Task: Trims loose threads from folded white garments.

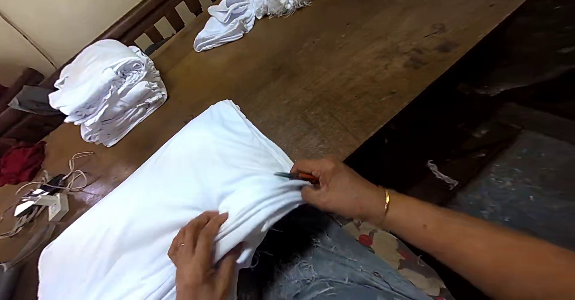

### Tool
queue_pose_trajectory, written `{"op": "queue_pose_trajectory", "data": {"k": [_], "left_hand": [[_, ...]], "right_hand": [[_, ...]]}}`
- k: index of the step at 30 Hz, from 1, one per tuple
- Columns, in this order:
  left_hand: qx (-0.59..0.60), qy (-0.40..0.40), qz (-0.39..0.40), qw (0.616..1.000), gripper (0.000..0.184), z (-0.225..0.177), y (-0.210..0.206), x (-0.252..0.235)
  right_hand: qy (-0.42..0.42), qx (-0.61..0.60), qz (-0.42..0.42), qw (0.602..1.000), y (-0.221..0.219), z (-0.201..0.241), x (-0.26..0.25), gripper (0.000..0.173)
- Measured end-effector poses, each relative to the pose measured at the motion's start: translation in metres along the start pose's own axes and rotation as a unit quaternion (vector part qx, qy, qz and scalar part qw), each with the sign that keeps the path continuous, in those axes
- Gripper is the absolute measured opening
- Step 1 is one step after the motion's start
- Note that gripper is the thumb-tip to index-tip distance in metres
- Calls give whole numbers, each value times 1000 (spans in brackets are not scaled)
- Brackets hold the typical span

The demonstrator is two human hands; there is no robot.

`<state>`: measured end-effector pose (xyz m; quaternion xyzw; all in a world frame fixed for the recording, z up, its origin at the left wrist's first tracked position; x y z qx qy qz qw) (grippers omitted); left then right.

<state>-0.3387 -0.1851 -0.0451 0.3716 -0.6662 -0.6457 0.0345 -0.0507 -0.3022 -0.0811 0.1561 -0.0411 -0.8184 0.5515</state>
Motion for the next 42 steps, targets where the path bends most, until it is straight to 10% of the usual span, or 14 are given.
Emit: {"op": "queue_pose_trajectory", "data": {"k": [5, 9, 19, 27, 33, 42], "left_hand": [[81, 28, 103, 991, 30, 45, 29, 26], [157, 6, 222, 962, 72, 22, 69, 10], [101, -6, -21, 995, 16, -104, 1, -22], [347, 154, -117, 918, 29, -88, 18, -5], [370, 221, -187, 883, 27, -88, 16, 1], [539, 319, -158, 763, 33, -97, 14, 12]], "right_hand": [[-7, -60, 21, 998, -11, 5, 40, 8], [76, -28, -52, 995, -16, 7, 55, 3], [234, -8, -87, 968, -11, 43, 55, 4], [268, -65, 298, 914, -26, 25, 85, 19], [219, 28, 36, 975, 5, 46, 57, 36], [291, 153, -21, 944, -17, 49, 54, 39]]}}
Point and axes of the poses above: each hand's wrist, its own x-axis away from the middle knuckle, its own y-axis out of the back of the hand, z = x × y, the point moved 1 cm from there along -x, towards the middle knuckle, and after that the axes turned 14 degrees about -x, right-handed, at the moved point
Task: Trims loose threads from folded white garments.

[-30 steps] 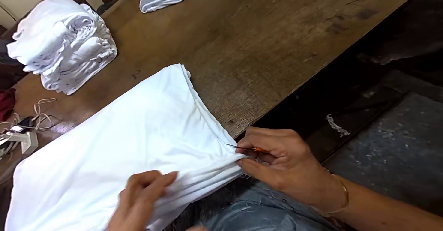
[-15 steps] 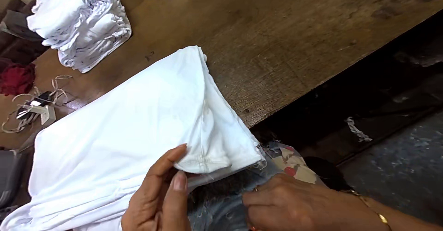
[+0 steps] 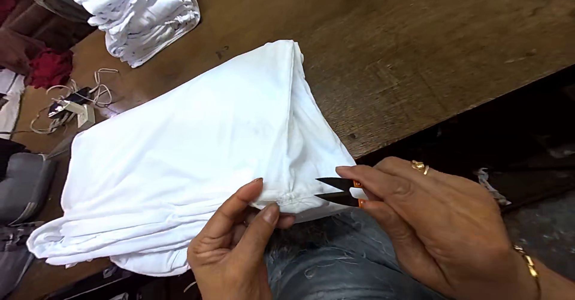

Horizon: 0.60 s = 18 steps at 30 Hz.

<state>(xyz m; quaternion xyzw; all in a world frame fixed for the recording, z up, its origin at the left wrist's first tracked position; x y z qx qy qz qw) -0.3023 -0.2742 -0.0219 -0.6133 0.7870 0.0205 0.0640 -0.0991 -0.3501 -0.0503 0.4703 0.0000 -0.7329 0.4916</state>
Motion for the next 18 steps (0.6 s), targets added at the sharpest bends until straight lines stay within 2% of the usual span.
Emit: {"op": "queue_pose_trajectory", "data": {"k": [2, 11, 18], "left_hand": [[28, 23, -10, 999, 34, 0, -1, 1], [52, 29, -6, 998, 34, 4, 0, 2], [88, 41, -1, 995, 37, 5, 1, 2]], "right_hand": [[13, 2, -2, 1000, -2, -3, -1, 38], [79, -6, 18, 997, -13, -11, -12, 34], [74, -23, 17, 997, -23, -6, -6, 35]]}}
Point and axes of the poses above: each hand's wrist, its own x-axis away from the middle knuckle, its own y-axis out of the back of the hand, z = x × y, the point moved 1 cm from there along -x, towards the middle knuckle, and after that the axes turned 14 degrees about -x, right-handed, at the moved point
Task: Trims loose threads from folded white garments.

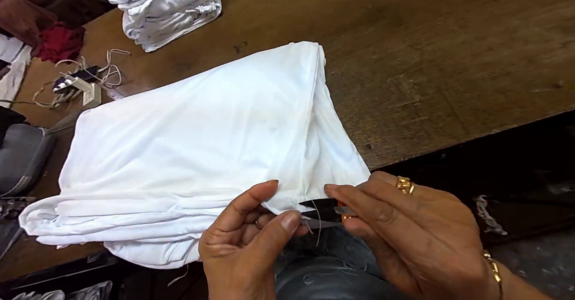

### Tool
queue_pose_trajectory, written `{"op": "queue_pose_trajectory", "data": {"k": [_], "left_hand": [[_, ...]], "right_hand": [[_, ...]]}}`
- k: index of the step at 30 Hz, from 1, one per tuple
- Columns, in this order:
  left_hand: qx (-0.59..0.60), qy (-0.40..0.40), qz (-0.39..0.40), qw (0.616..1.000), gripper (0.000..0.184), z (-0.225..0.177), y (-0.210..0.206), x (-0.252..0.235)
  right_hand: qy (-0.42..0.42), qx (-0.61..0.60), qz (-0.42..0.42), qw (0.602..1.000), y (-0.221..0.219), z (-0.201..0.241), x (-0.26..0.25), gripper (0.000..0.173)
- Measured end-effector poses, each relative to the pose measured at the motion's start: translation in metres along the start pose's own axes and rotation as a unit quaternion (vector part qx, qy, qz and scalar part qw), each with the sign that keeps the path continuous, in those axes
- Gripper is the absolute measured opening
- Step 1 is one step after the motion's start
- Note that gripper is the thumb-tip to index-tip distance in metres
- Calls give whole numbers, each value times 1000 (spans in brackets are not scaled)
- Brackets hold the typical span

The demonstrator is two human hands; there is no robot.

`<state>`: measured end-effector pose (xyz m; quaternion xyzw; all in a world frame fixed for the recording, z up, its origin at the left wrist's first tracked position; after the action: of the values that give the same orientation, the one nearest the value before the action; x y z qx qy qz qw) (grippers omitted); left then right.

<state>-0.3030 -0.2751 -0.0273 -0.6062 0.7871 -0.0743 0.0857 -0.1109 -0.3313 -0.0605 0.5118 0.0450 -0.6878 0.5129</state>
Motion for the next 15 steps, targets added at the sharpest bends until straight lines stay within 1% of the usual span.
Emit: {"op": "queue_pose_trajectory", "data": {"k": [4, 8, 13, 15], "left_hand": [[7, -18, 23, 1000, 37, 2, 2, 0], [-10, -33, 21, 999, 37, 4, 1, 1], [-5, -17, 20, 1000, 42, 0, 2, 0], [18, -9, 15, 1000, 40, 0, 2, 0]], "right_hand": [[-22, -2, -3, 1000, 2, -2, 1, 38], [-33, -6, 2, 999, 2, -5, 0, 40], [-35, -43, 8, 998, 2, -9, 0, 39], [-27, -62, 23, 997, 4, -12, 3, 40]]}}
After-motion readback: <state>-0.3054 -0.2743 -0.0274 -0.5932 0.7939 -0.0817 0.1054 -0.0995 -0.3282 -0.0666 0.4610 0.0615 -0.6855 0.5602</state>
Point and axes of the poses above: each hand's wrist, its own x-axis away from the middle knuckle, its own y-axis out of the back of the hand, z = x × y, the point moved 1 cm from there along -x, towards the middle knuckle, and after that the axes turned 14 degrees about -x, right-handed, at the moved point
